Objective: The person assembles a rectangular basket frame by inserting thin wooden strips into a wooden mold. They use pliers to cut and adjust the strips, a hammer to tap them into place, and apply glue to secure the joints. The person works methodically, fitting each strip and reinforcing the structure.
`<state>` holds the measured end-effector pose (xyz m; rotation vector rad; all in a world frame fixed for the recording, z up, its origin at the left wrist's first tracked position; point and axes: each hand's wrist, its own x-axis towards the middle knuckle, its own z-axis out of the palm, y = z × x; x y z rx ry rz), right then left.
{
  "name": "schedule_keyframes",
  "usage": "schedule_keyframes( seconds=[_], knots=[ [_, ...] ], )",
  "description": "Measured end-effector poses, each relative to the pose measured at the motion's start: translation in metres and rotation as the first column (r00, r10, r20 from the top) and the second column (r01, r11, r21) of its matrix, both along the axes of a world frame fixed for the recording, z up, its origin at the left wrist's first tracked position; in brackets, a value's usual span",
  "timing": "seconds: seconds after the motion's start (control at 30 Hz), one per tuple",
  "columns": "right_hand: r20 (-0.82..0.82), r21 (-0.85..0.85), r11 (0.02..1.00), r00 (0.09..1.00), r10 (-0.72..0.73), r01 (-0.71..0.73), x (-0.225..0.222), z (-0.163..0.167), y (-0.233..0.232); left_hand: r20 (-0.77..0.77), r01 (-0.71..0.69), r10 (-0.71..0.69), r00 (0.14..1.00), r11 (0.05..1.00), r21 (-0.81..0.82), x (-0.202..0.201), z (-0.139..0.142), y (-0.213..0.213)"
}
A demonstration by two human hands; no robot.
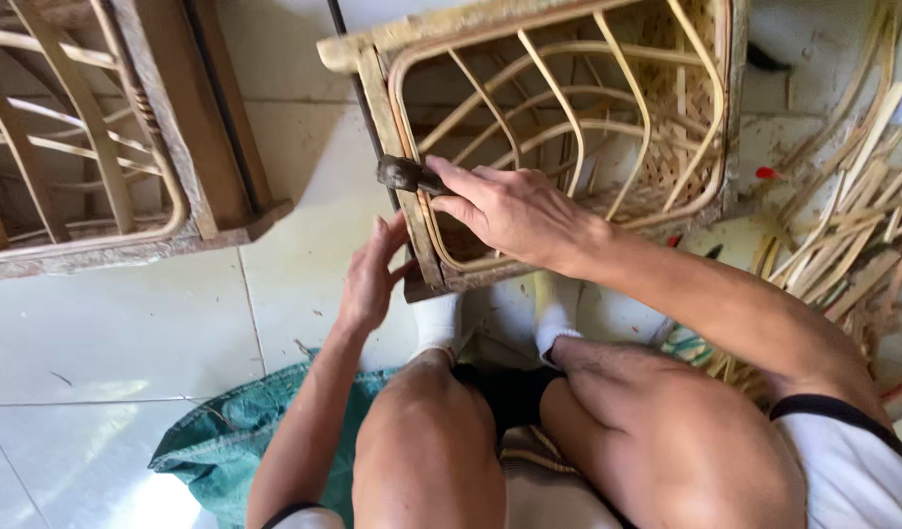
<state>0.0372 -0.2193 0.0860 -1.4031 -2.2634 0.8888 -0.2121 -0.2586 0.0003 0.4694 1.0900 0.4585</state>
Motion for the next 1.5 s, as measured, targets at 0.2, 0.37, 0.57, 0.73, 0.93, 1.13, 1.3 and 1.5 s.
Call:
schedule_keyframes(
  seconds=[0.2, 0.37, 0.57, 0.73, 0.93, 1.13, 1.3, 1.5],
  knots=[
    [0.005, 0.064, 0.997, 0.999, 0.046, -0.046, -0.002, 0.0, 0.015, 0.006, -0.039, 0.04, 0.999, 0.999, -0.029, -0.001, 0.005, 0.0],
    [-0.106, 0.038, 0.999, 0.994, -0.018, 0.022, 0.007, -0.007, 0.021, 0.024, -0.013, 0.013, 1.0, 1.0, -0.008, -0.001, -0.002, 0.003],
    [-0.2, 0.176, 0.973, 0.973, -0.111, 0.147, 0.022, -0.01, 0.06, 0.005, 0.043, -0.044, 0.999, 0.993, 0.106, 0.001, 0.003, 0.001],
    [-0.121, 0.065, 0.976, 0.973, -0.198, 0.207, 0.031, 0.0, 0.084, -0.148, 0.172, -0.13, 0.98, 0.93, 0.324, 0.003, 0.012, -0.002],
    [-0.229, 0.061, 0.95, 0.93, -0.286, 0.307, 0.08, 0.025, 0.072, -0.121, 0.036, -0.021, 0.992, 0.992, 0.123, 0.004, 0.003, 0.015],
    [-0.149, 0.076, 0.929, 0.925, -0.35, 0.363, 0.103, 0.005, 0.049, -0.086, -0.08, 0.126, 0.988, 0.909, 0.409, 0.024, -0.002, 0.039],
    [-0.085, -0.11, 0.859, 0.857, -0.509, 0.5, 0.157, -0.003, 0.04, -0.134, -0.062, 0.123, 0.983, 0.919, 0.39, 0.028, 0.004, 0.046],
    [-0.062, -0.012, 0.829, 0.827, -0.559, 0.56, 0.213, 0.005, 0.016, -0.303, 0.077, 0.122, 0.945, 0.818, 0.57, 0.023, 0.012, 0.037]
  ],
)
